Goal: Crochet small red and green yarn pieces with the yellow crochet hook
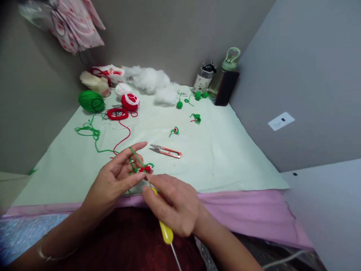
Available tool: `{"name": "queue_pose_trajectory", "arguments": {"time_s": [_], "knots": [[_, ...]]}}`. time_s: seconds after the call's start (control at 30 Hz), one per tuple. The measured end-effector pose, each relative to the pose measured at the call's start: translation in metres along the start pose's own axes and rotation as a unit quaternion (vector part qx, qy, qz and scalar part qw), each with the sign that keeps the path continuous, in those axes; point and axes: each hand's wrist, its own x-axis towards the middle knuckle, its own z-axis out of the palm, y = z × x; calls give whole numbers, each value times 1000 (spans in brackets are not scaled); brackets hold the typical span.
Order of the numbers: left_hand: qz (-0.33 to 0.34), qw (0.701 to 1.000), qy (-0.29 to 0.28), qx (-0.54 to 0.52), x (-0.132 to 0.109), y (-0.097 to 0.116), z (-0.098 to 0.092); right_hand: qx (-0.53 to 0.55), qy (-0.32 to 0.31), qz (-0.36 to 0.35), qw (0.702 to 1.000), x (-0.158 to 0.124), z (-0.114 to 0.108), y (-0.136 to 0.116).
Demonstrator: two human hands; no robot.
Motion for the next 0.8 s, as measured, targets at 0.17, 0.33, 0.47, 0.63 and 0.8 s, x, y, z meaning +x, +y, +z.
{"name": "queue_pose_trajectory", "arguments": {"time_s": [0.17,0.33,0.47,0.63,0.8], "knots": [[37,998,6,52,-2,0,1,6,-24,14,1000,-4,5,5],[161,958,53,233,1,-10,1,49,-12,26,998,4,-3,0],[264,890,56,369,4,-18,-3,116,48,106,986,13,0,-6],[283,868,50,405,6,-19,-6,222,76,224,946,19,2,-8],[280,881,31,381,8,-18,-6,284,101,268,915,20,1,-9]]}}
